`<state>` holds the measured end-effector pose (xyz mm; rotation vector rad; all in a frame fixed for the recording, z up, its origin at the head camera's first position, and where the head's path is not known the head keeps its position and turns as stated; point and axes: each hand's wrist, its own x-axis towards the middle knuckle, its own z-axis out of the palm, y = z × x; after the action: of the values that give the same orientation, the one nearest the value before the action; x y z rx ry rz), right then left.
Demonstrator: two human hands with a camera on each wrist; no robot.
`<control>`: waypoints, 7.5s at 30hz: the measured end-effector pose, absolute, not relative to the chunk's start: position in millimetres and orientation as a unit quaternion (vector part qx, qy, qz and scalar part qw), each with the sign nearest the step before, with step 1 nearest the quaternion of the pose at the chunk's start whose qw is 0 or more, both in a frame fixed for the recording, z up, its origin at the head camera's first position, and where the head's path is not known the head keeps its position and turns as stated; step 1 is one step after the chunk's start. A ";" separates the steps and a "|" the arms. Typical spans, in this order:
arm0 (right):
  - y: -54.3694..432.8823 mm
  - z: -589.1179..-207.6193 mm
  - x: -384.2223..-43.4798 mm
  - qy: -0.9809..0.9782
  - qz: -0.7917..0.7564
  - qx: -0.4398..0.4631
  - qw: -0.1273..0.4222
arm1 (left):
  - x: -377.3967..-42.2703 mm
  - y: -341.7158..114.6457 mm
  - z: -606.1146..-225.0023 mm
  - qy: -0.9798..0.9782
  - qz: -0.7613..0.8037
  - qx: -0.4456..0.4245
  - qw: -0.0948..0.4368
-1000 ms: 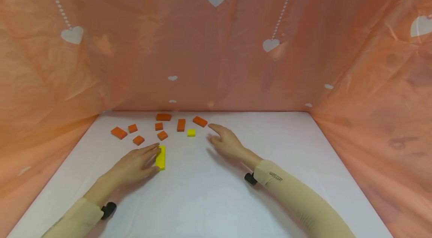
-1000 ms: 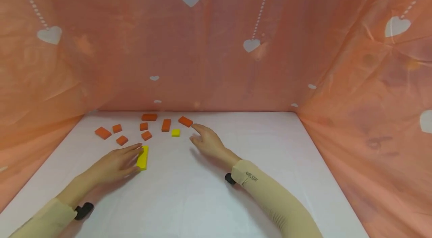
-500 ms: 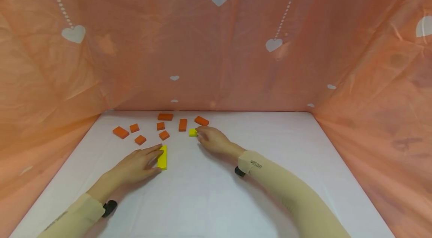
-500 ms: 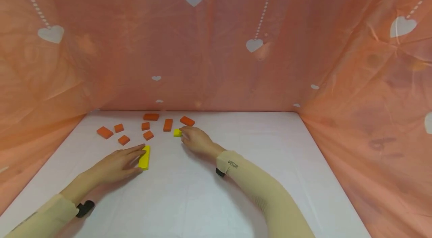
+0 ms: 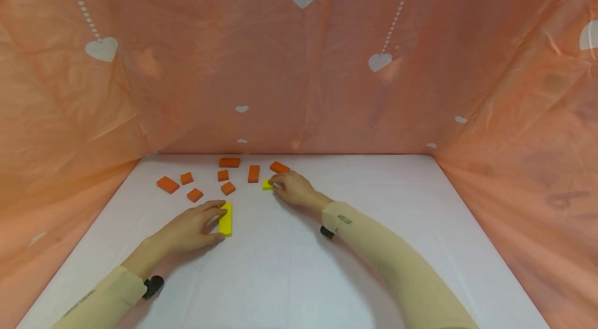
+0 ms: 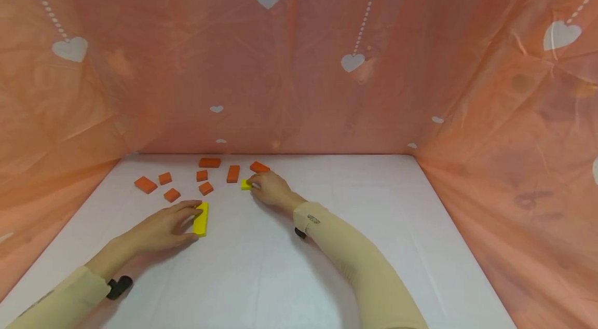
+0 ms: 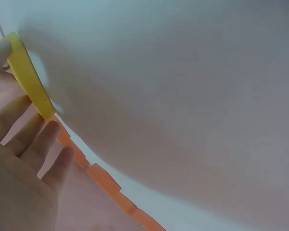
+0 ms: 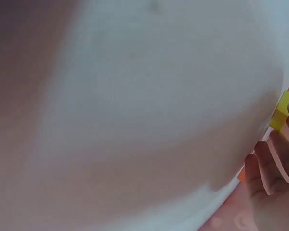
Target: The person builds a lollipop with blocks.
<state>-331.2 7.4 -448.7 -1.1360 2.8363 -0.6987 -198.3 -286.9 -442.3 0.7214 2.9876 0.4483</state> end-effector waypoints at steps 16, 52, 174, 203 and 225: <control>1.6 -448.9 -340.1 0.917 -0.250 -0.310 0.013 | -207.9 -286.2 -441.7 0.950 0.224 0.211 0.053; 78.0 -439.6 -295.1 0.886 -0.377 -0.258 -0.082 | -225.0 -171.5 -439.8 0.914 0.274 0.297 0.026; 120.4 -434.3 -234.1 0.882 -0.417 -0.213 0.054 | -263.8 -184.6 -424.6 0.941 0.294 0.158 -0.050; 115.4 -441.1 -228.7 0.916 -0.249 -0.306 0.077 | -320.1 -204.6 -429.8 0.966 0.229 0.120 0.014; 114.7 -440.5 -230.4 0.918 -0.244 -0.304 0.080 | -318.9 -207.4 -434.8 0.939 0.335 0.067 0.037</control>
<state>-230.4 114.7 -440.5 -0.9088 2.7446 -0.7287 -318.9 -207.4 -434.8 0.2048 2.8829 1.0267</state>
